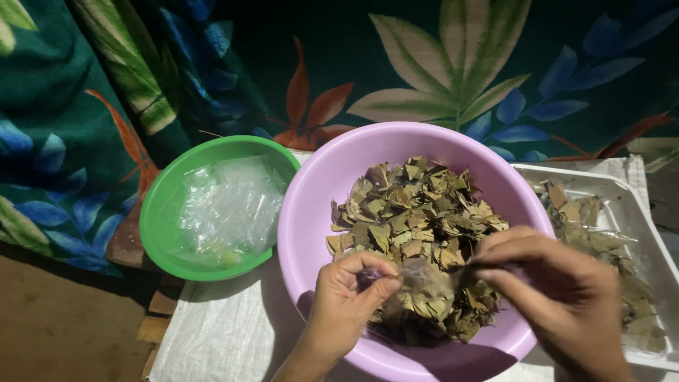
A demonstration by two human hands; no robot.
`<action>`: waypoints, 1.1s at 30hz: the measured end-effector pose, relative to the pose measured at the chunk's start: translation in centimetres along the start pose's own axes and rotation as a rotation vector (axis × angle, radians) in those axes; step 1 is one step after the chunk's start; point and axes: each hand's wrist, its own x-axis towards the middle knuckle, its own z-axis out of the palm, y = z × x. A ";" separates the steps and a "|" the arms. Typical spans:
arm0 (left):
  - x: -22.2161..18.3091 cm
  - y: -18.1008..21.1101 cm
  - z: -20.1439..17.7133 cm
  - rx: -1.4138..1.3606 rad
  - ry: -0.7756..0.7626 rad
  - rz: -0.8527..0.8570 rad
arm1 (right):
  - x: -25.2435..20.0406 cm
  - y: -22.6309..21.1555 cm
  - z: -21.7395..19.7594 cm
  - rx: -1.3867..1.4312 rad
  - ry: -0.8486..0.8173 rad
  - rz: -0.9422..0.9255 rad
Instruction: Package dried leaves into small plastic bags from a large bowl
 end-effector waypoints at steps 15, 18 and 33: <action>-1.2 -0.8 -1.5 -0.045 0.022 0.052 | 0.9 -1.7 3.0 -0.078 0.010 -0.309; -1.5 0.1 -1.9 -0.006 0.094 0.001 | 1.3 -2.2 3.8 -0.231 -0.062 -0.325; -1.4 0.7 -2.3 -0.158 0.052 -0.045 | 2.2 -2.4 4.2 -0.243 -0.129 -0.355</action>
